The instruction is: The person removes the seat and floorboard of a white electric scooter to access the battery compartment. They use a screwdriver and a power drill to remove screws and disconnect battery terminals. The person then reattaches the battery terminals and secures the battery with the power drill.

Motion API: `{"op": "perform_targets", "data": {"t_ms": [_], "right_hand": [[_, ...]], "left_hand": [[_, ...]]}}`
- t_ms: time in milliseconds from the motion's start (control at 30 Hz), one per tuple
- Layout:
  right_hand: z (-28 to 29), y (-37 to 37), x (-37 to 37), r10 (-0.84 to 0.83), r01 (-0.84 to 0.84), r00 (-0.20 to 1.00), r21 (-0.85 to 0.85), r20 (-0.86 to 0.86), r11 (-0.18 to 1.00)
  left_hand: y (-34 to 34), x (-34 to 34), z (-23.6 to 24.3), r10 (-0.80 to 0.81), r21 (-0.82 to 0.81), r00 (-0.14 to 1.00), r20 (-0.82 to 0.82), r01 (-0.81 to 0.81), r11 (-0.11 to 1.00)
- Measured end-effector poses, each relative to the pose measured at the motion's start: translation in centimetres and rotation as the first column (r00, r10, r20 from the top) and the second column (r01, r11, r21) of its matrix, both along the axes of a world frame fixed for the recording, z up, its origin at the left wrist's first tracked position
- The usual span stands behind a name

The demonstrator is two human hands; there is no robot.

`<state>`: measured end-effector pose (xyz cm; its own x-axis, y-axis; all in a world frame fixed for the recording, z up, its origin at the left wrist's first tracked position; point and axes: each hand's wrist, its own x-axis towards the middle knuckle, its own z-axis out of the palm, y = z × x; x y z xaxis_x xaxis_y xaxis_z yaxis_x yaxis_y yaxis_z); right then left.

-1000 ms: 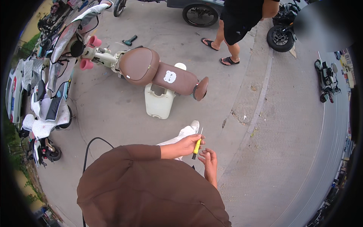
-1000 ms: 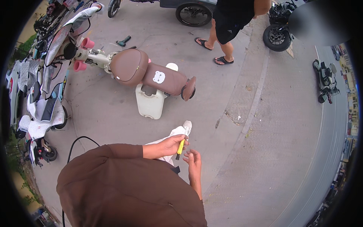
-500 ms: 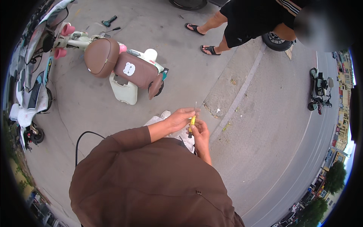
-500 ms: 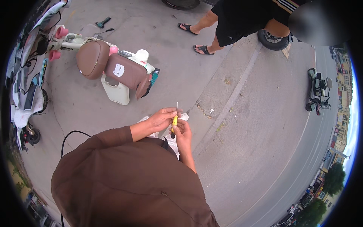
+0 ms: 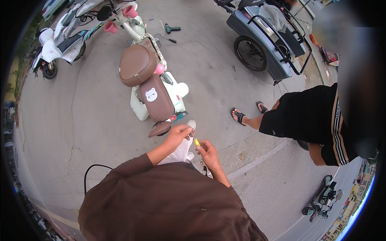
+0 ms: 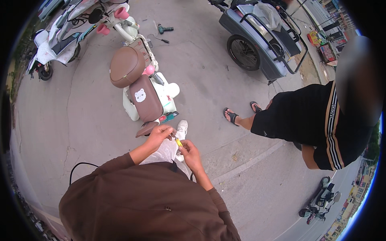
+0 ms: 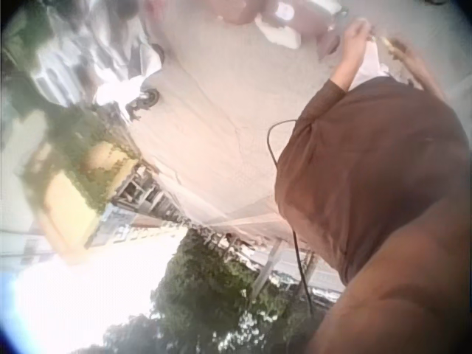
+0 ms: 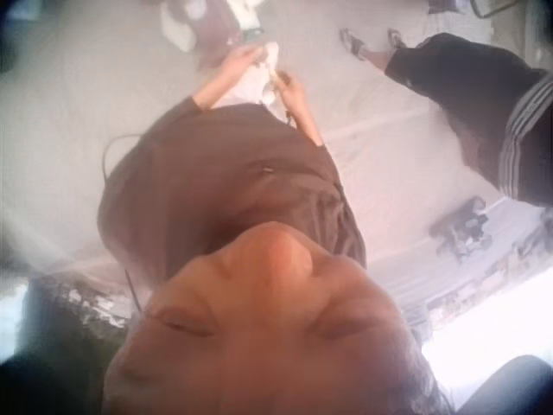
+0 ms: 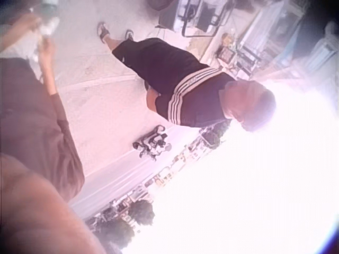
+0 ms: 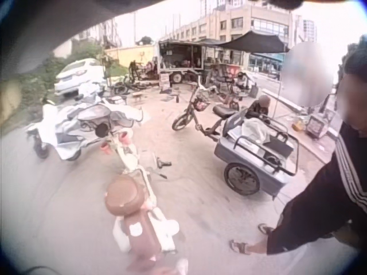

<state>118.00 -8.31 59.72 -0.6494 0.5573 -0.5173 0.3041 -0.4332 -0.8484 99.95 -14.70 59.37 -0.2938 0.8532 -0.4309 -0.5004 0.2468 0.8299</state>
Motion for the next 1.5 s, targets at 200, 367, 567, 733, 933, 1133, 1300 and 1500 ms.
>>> {"op": "perform_targets", "data": {"t_ms": [200,367,567,733,933,1133,1300,1500], "right_hand": [[-1.1,11.3,-4.7,0.239,-0.237,0.971,-0.267,-0.025,0.934],[-2.7,20.6,-8.6,0.442,-0.445,0.888,-0.004,0.126,0.895],[-2.2,32.1,-15.4,0.639,-0.671,0.741,0.25,0.206,0.698],[-4.5,42.4,-20.9,0.78,-0.812,0.555,0.389,0.288,0.434],[-10.6,56.9,-29.0,0.813,-0.82,0.47,0.511,0.343,0.259],[-13.5,65.4,-43.1,0.823,-0.884,0.437,0.341,0.363,0.319],[-20.1,66.6,-52.9,0.883,-0.931,0.273,0.335,0.383,0.143],[-20.9,59.8,-60.6,0.88,-0.957,-0.008,0.252,0.475,-0.144]], "left_hand": [[7.6,-3.1,-3.5,0.145,-0.072,0.989,0.03,-0.143,0.987],[15.8,-4.0,-4.7,0.238,-0.113,0.971,-0.025,-0.239,0.964],[24.4,-8.6,-7.1,0.243,-0.085,0.931,-0.273,-0.275,0.958],[31.3,-13.5,-9.1,0.158,0.021,0.855,-0.494,-0.17,0.985],[37.2,-15.0,-13.9,0.391,-0.233,0.718,-0.575,-0.603,0.763],[41.6,-18.1,-15.7,0.72,-0.325,0.526,-0.454,-0.849,0.415],[45.3,-22.9,-22.1,0.669,-0.355,0.475,-0.571,-0.878,0.321],[49.3,-28.5,-26.3,0.597,-0.447,0.51,-0.619,-0.854,0.267]]}}
